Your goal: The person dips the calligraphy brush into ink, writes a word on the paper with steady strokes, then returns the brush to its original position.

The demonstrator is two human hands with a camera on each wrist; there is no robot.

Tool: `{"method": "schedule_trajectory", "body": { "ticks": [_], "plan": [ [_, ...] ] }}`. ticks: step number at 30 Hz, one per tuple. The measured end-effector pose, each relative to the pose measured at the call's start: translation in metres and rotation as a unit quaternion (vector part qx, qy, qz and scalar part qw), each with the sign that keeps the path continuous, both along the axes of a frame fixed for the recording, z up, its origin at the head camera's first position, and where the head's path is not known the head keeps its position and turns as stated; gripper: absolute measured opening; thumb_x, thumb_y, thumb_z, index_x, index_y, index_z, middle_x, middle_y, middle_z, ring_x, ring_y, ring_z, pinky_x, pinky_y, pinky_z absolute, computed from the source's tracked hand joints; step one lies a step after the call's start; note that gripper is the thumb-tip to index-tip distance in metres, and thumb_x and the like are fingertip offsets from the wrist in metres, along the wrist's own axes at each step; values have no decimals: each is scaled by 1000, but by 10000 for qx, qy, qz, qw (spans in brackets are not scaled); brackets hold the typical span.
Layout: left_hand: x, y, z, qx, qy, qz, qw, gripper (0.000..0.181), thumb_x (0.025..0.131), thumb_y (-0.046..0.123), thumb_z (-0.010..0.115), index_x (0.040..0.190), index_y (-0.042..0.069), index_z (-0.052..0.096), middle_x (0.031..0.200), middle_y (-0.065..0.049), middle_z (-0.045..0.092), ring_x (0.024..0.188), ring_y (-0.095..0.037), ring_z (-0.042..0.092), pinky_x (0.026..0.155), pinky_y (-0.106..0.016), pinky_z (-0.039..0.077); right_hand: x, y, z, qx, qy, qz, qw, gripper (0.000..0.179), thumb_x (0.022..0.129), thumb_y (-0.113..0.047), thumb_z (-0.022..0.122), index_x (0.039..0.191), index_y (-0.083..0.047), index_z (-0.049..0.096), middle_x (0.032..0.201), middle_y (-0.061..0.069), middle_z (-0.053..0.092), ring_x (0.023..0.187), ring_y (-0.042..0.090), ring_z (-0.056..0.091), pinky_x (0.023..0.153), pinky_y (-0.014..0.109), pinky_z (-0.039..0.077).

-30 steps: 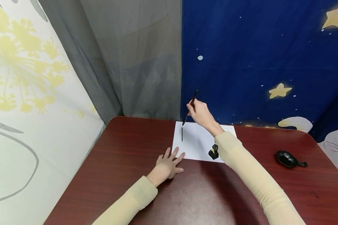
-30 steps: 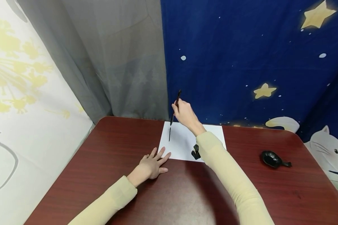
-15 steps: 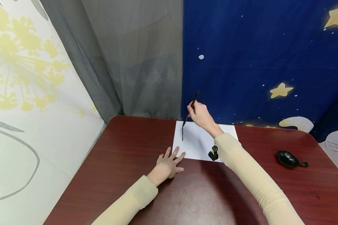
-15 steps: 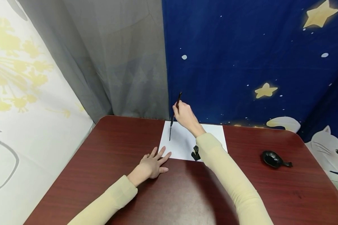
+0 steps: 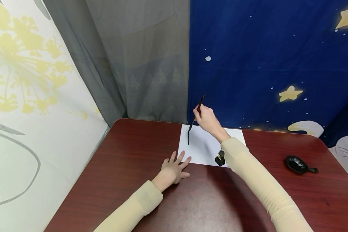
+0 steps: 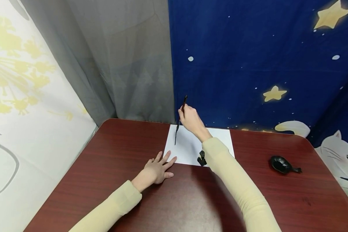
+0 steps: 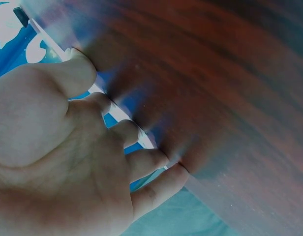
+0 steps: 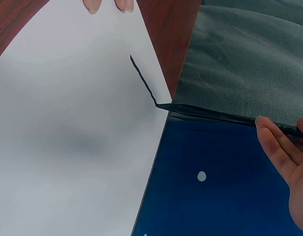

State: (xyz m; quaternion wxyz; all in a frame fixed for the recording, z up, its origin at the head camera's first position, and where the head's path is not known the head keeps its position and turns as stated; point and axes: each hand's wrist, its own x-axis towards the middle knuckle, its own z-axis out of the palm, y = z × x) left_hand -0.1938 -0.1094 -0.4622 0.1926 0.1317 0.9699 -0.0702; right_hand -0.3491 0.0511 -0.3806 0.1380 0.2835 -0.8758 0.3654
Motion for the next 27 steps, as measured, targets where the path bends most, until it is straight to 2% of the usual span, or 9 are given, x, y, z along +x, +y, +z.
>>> {"method": "schedule_trajectory", "body": {
  "ticks": [6, 13, 17, 24, 27],
  "plan": [
    [9, 5, 20, -61, -138, 71, 9999, 66, 103, 58, 34, 163, 41, 10, 170, 8, 1, 155, -24, 6, 118, -44, 27, 1, 1, 1, 59, -1, -33, 10000, 19, 108, -13, 50, 104, 2, 61, 86, 15, 65, 72, 24, 71, 64, 38, 59],
    [3, 1, 7, -44, -56, -6, 10000, 67, 103, 60, 31, 162, 42, 7, 170, 9, -2, 155, -24, 4, 119, -44, 26, 1, 2, 1, 69, 96, -33, 9999, 20, 107, -13, 51, 103, 2, 62, 85, 15, 66, 70, 23, 71, 62, 37, 58],
    [5, 2, 9, -45, -36, 13, 10000, 66, 104, 59, 32, 162, 42, 9, 170, 9, 0, 155, -24, 7, 118, -44, 28, 1, 4, 0, 58, 124, -38, 9999, 20, 107, -13, 50, 104, 3, 62, 85, 15, 66, 70, 23, 71, 62, 38, 58],
    [12, 5, 26, 21, -96, 93, 9999, 65, 104, 56, 36, 162, 40, 14, 170, 8, 5, 155, -24, 9, 117, -44, 29, 1, 4, 0, 45, 141, -10, 9999, 21, 107, -13, 50, 104, 3, 62, 84, 14, 65, 70, 23, 71, 62, 38, 58],
    [11, 5, 22, -36, -65, 66, 10000, 64, 104, 55, 36, 163, 40, 13, 170, 8, 4, 155, -25, 10, 117, -43, 30, 2, 4, 0, 75, 174, -16, 9998, 20, 107, -13, 50, 103, 2, 62, 83, 14, 65, 69, 22, 71, 60, 37, 58]
  ]
}}
